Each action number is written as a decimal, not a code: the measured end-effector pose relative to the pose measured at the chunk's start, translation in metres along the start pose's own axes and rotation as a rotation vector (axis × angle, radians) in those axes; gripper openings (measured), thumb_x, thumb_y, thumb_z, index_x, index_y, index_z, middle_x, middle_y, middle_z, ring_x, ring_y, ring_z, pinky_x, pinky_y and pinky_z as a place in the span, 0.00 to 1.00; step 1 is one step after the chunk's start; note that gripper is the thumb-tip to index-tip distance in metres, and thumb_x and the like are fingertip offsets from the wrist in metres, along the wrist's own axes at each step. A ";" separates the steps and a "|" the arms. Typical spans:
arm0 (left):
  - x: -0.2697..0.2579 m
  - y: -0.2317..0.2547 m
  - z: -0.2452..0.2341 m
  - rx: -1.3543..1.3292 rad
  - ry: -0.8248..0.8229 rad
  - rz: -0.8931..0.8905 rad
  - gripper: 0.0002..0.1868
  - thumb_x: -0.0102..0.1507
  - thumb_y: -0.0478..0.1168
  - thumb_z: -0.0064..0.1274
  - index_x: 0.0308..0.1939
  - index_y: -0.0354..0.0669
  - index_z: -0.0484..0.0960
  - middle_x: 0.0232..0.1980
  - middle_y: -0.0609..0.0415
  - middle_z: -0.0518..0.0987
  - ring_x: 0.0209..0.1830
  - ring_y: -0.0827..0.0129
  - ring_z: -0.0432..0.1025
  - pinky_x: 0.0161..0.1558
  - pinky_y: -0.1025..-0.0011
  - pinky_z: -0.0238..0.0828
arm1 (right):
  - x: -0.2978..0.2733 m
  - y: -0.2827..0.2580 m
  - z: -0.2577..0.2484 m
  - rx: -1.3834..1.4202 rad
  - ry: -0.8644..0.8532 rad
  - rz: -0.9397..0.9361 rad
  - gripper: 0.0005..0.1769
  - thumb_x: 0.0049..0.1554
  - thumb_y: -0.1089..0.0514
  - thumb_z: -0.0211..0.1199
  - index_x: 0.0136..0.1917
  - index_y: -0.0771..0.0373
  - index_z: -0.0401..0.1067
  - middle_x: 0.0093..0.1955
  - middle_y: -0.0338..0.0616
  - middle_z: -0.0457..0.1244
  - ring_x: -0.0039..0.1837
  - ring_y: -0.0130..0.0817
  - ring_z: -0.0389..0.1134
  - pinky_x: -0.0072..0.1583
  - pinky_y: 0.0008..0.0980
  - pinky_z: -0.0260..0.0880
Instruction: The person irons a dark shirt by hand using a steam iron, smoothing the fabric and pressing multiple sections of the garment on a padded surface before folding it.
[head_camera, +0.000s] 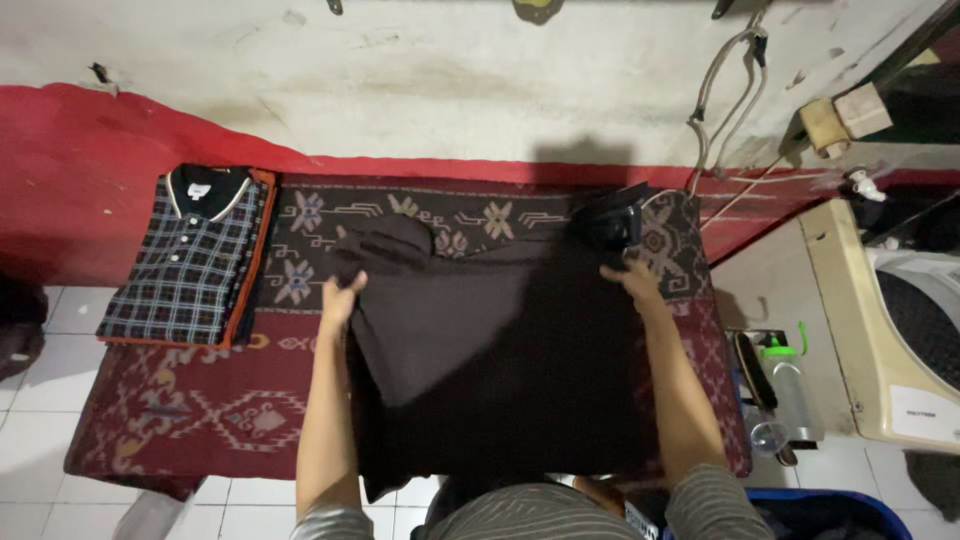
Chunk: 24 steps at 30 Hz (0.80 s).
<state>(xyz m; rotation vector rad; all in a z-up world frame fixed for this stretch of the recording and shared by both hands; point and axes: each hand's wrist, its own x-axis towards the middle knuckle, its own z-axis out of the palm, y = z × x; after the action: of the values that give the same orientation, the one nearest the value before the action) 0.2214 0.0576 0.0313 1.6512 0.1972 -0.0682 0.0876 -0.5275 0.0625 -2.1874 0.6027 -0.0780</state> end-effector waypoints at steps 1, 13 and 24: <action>0.008 0.001 0.008 -0.017 0.066 0.099 0.29 0.61 0.44 0.65 0.59 0.24 0.79 0.57 0.39 0.83 0.54 0.56 0.78 0.59 0.63 0.72 | 0.003 -0.001 0.004 -0.076 0.089 -0.014 0.42 0.55 0.39 0.75 0.71 0.67 0.67 0.67 0.57 0.64 0.67 0.52 0.66 0.66 0.47 0.64; 0.011 -0.005 -0.022 0.705 -0.419 -0.126 0.69 0.39 0.52 0.83 0.72 0.22 0.58 0.72 0.32 0.67 0.73 0.49 0.62 0.68 0.62 0.62 | -0.015 0.023 0.008 0.192 -0.459 0.145 0.37 0.47 0.46 0.76 0.65 0.69 0.75 0.57 0.48 0.70 0.55 0.40 0.69 0.57 0.41 0.68; -0.006 -0.014 -0.011 0.958 0.316 0.178 0.47 0.46 0.61 0.77 0.55 0.28 0.79 0.60 0.35 0.80 0.61 0.41 0.74 0.58 0.53 0.72 | -0.018 0.024 -0.009 0.044 0.327 -0.113 0.21 0.57 0.50 0.71 0.55 0.70 0.79 0.46 0.55 0.70 0.48 0.41 0.69 0.53 0.39 0.68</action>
<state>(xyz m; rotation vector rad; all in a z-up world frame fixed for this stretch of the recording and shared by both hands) 0.2118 0.0695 0.0196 2.6280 0.2786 0.2778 0.0598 -0.5387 0.0525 -2.1804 0.6492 -0.5119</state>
